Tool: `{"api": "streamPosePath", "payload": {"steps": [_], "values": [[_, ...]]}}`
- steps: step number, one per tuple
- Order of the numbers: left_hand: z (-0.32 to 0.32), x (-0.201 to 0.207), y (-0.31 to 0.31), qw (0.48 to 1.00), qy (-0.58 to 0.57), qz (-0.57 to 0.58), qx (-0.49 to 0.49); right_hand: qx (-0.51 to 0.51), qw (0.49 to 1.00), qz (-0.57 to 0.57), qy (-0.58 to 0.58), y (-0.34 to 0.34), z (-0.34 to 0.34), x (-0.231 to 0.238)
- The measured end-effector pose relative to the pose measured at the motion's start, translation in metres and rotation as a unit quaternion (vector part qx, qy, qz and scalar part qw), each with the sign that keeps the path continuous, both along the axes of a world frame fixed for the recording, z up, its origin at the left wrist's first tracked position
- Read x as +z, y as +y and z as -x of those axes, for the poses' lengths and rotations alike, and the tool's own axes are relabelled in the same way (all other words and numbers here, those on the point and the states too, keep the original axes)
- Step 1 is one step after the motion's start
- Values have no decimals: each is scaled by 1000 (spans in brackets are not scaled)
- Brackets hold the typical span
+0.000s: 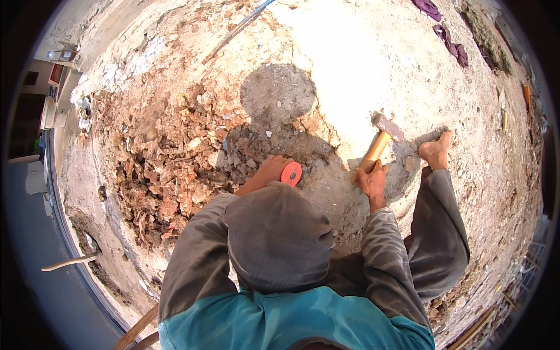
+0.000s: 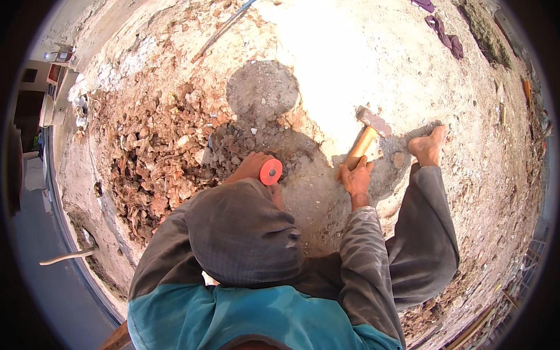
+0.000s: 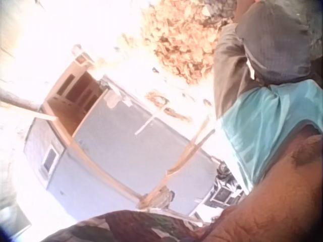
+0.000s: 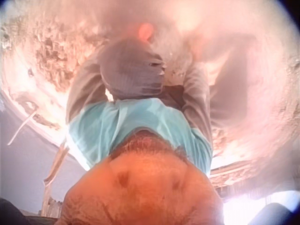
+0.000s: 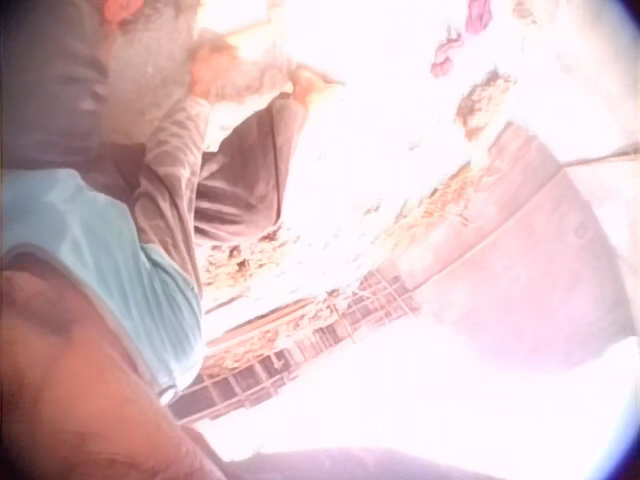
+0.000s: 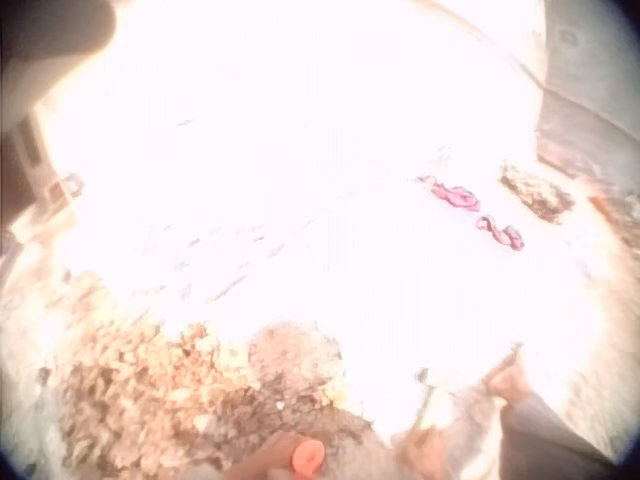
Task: The person uses a hammer to strike a chisel while working on a rocky ground surface, occasionally picking up and repositioning the chisel.
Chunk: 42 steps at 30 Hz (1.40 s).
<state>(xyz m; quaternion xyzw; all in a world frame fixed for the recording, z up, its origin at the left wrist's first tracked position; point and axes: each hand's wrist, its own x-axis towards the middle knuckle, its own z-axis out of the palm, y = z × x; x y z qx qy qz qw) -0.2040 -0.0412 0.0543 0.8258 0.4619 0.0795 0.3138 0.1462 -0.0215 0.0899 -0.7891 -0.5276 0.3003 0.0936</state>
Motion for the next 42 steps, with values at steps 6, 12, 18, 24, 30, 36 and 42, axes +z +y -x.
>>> {"api": "streamPosePath", "payload": {"steps": [6, 12, 18, 24, 30, 36, 42], "values": [[-35, -7, 21, 958, -234, -9, 167, 22, 999, -35, -12, 3, -1, -5], [-43, -30, 9, 967, -166, 6, 195, 22, 997, -74, 10, 1, -12, -18], [23, 1, -37, 989, 3, 62, 137, 31, 995, -71, 59, 10, -26, -34], [69, 43, -89, 935, 41, 111, 335, 16, 997, -68, 34, 14, -21, -29], [64, 39, -110, 870, -126, -44, 475, -28, 993, -54, 99, 17, -12, -2], [26, 45, -18, 750, -516, 39, 413, -195, 863, -35, 465, 46, -15, 15], [-36, 13, 91, 816, -481, 39, 318, -312, 704, -41, 637, 75, -8, -4]]}}
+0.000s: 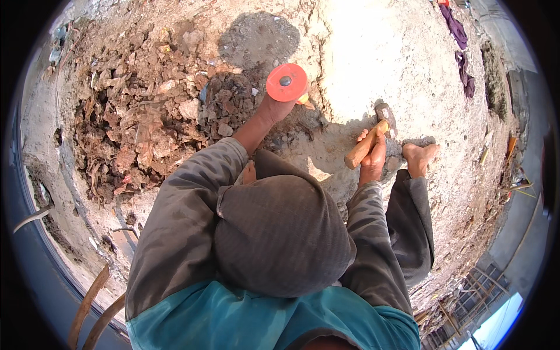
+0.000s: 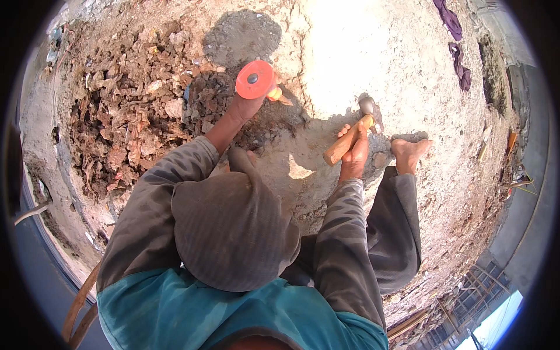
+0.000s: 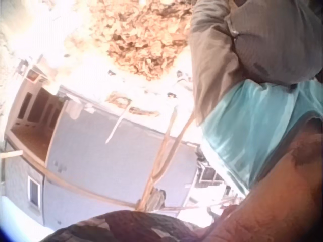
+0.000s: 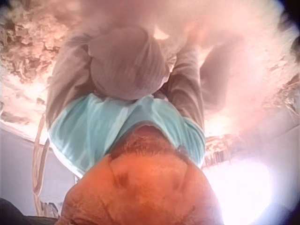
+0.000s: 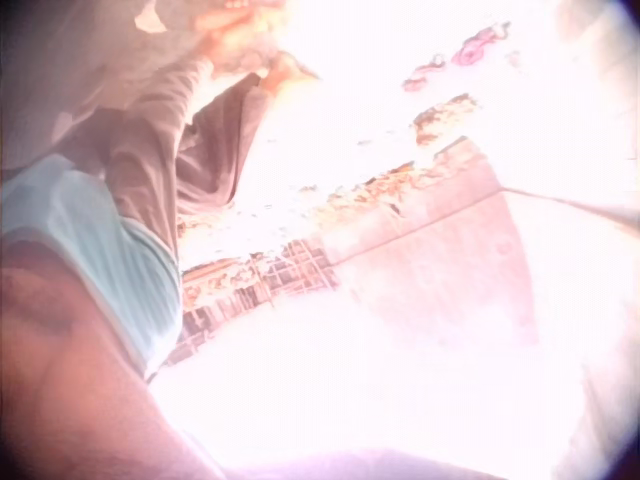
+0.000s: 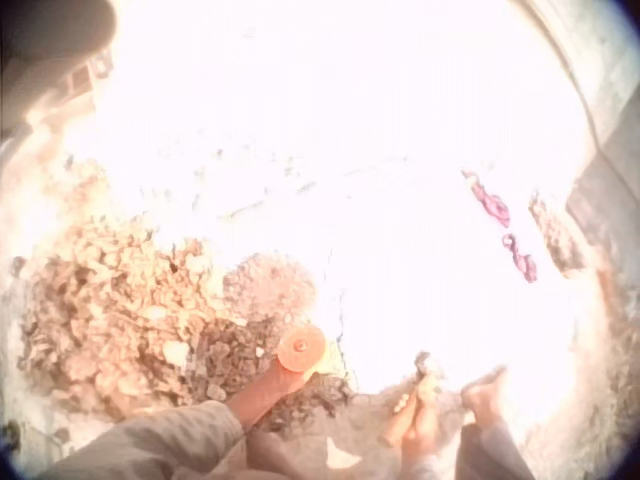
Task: The person uses a hammer to strike a chisel while working on a rocky ground surface, occasionally picking up and repositioning the chisel.
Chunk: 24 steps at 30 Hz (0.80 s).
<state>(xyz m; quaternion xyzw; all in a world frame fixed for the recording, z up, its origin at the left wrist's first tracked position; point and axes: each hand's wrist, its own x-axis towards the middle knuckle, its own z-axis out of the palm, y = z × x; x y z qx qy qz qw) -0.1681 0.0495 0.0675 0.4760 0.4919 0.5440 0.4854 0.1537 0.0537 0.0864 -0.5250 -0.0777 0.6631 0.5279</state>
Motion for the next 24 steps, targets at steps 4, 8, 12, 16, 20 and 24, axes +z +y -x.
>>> {"api": "streamPosePath", "payload": {"steps": [4, 8, 12, 16, 20, 24], "values": [[-35, -47, 40, 873, 443, -205, 24, 43, 998, 5, -47, -5, -12, -8], [-41, -70, 47, 912, 382, -22, -146, 93, 994, 28, -47, -14, -34, -2], [-30, -68, 54, 971, 196, -84, -108, 85, 994, 16, -66, -35, -30, 4], [-22, -65, 64, 779, -583, 163, -165, 80, 988, 67, -113, -74, 1, 12], [-23, -63, 65, 824, -520, 167, -150, 120, 982, -9, -145, -87, 31, 41], [-31, -56, 61, 838, -486, 226, -103, 170, 935, -178, -256, -64, 57, 90]]}}
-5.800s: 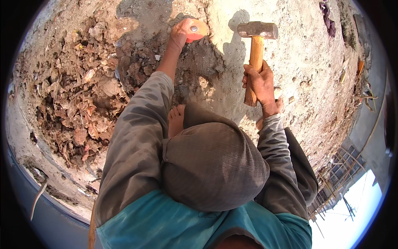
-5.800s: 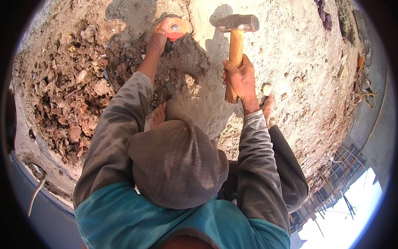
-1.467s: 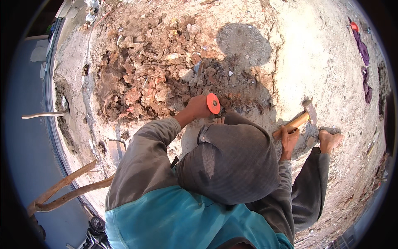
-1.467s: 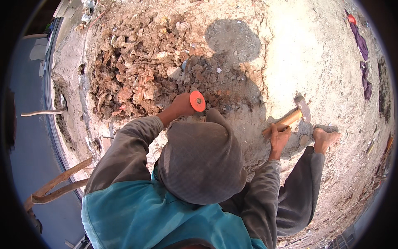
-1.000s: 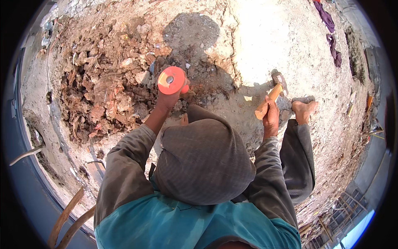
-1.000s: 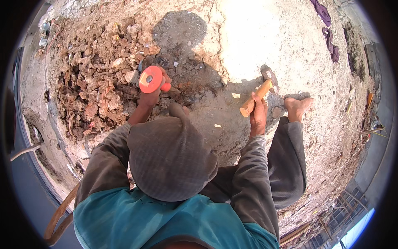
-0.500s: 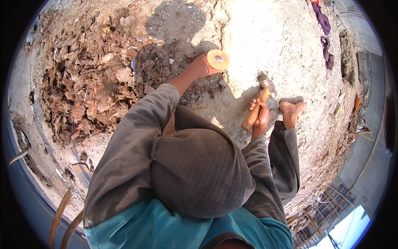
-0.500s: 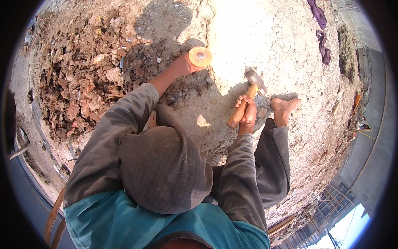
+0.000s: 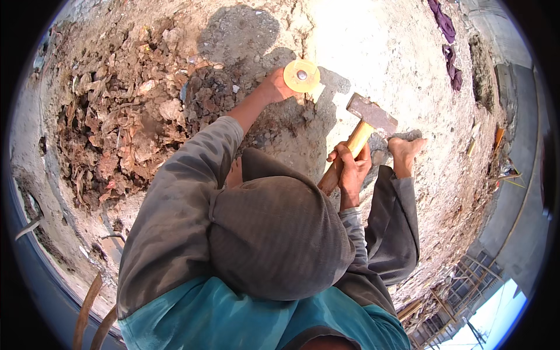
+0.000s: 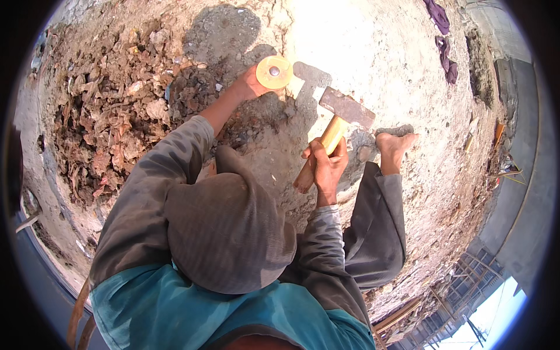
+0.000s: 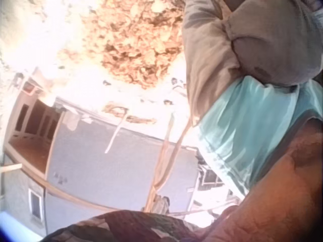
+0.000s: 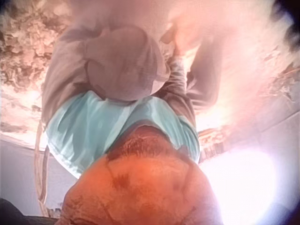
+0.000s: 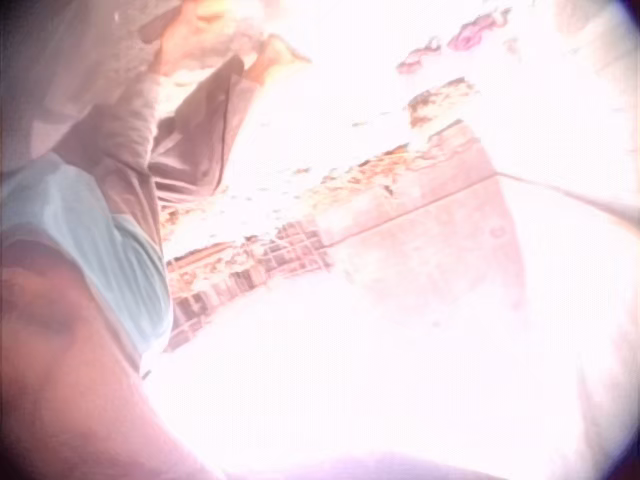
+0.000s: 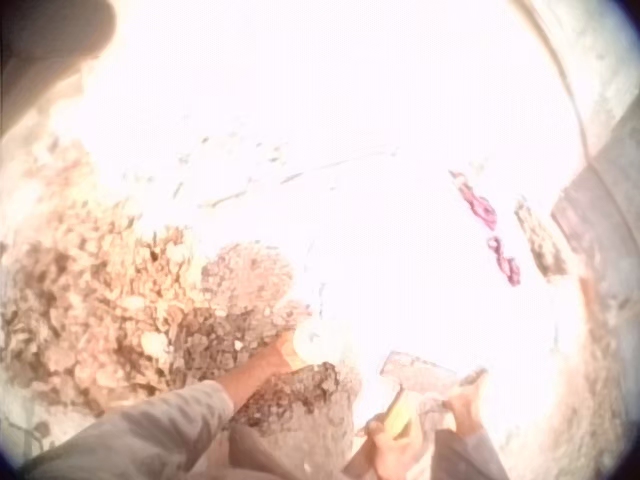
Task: The person uses a hammer to strike a chisel while working on a rocky ground surface, occasionally picking up and repositioning the chisel.
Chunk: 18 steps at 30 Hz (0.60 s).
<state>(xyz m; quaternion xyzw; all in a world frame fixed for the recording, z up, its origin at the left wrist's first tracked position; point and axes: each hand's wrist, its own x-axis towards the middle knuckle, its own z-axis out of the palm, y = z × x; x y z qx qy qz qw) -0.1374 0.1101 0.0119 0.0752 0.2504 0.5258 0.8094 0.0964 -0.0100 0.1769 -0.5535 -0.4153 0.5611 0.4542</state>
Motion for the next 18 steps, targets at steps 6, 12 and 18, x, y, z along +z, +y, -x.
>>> {"api": "streamPosePath", "payload": {"steps": [6, 12, 18], "values": [[-12, -1, 7, 997, 14, -30, -73, 109, 987, -31, -112, 46, 39, 86], [2, -8, 2, 953, 185, -207, -119, 153, 959, -178, -162, 56, 71, 121], [3, 12, -6, 690, 590, -387, -159, 314, 816, -44, -483, 78, 60, 65]]}}
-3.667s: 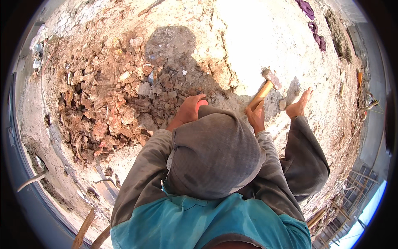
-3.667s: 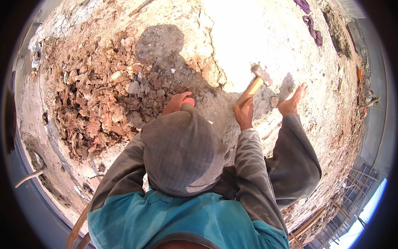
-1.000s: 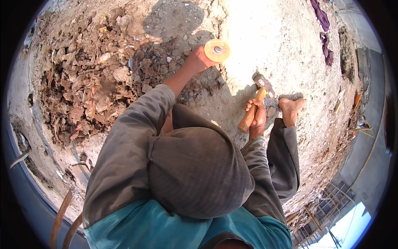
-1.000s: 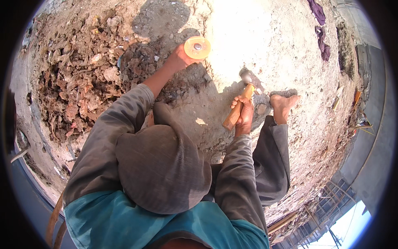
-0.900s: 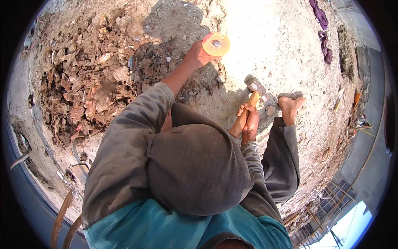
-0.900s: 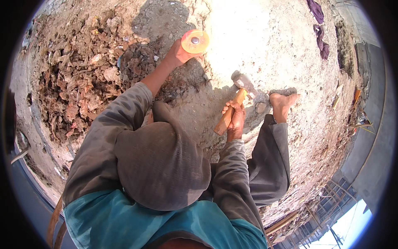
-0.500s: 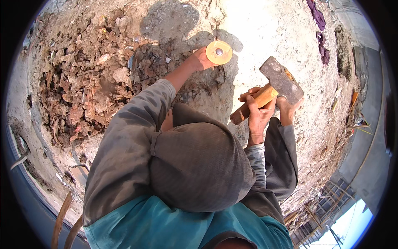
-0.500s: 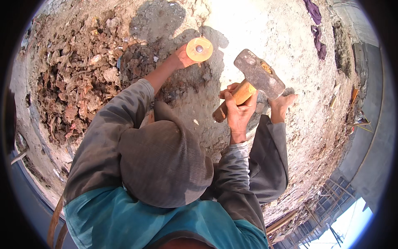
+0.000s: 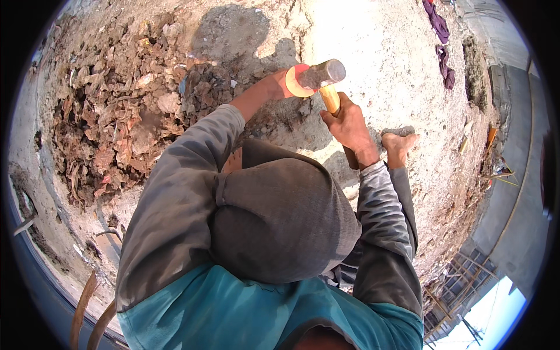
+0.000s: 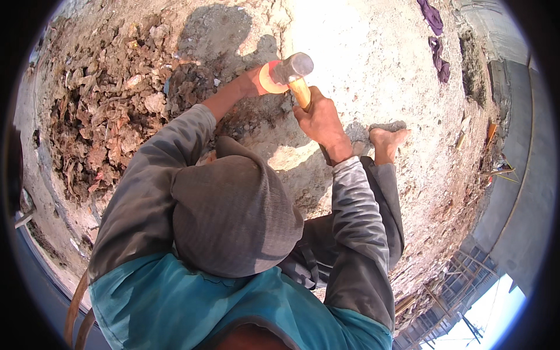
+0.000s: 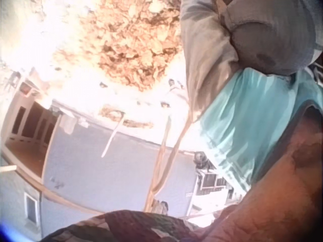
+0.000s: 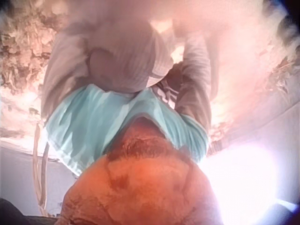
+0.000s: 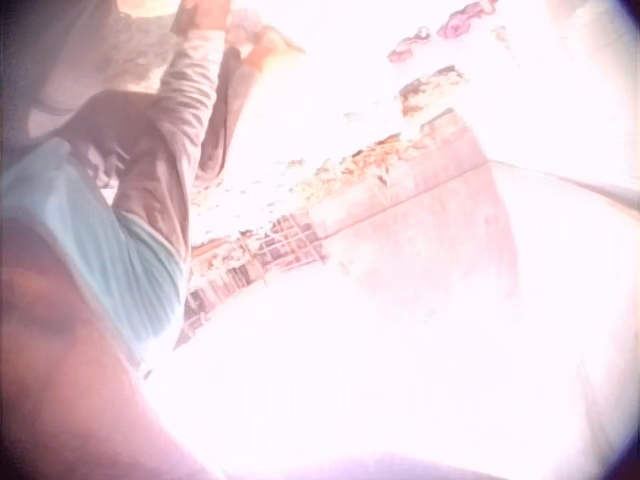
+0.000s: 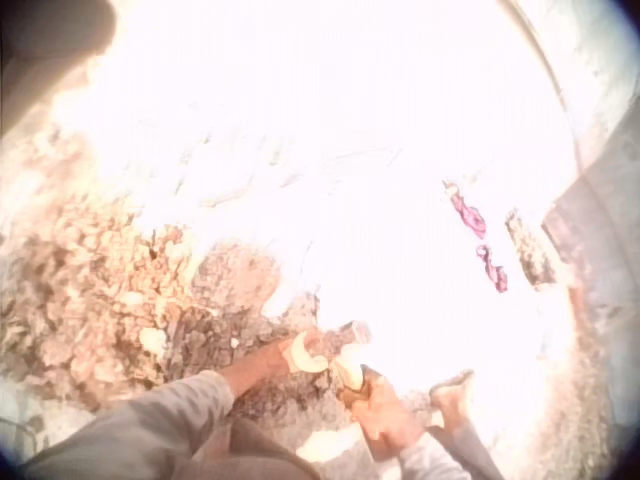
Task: The person uses a hammer to strike a chisel while working on a rocky ground surface, occasionally picking up and repositioning the chisel.
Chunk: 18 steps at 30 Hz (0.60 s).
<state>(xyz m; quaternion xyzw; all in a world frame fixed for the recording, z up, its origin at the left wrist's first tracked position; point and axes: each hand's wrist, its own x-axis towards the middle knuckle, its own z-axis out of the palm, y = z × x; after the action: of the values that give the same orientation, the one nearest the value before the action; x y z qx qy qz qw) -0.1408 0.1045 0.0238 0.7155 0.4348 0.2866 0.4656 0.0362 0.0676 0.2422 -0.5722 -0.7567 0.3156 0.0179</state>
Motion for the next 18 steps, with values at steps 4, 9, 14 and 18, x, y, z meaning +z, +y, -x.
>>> {"api": "streamPosePath", "payload": {"steps": [4, 9, 14, 18], "values": [[3, 8, 7, 993, 32, -115, 1, -125, 972, 94, 173, -2, -2, 20], [4, 12, 19, 991, 117, -41, -40, -65, 898, -188, 393, 11, 24, 90], [-2, 20, 15, 996, 68, -32, -46, 39, 930, -252, 264, 12, 17, 38], [-13, 16, 11, 996, 89, 10, 14, -137, 971, 144, 131, -7, -10, 2]]}}
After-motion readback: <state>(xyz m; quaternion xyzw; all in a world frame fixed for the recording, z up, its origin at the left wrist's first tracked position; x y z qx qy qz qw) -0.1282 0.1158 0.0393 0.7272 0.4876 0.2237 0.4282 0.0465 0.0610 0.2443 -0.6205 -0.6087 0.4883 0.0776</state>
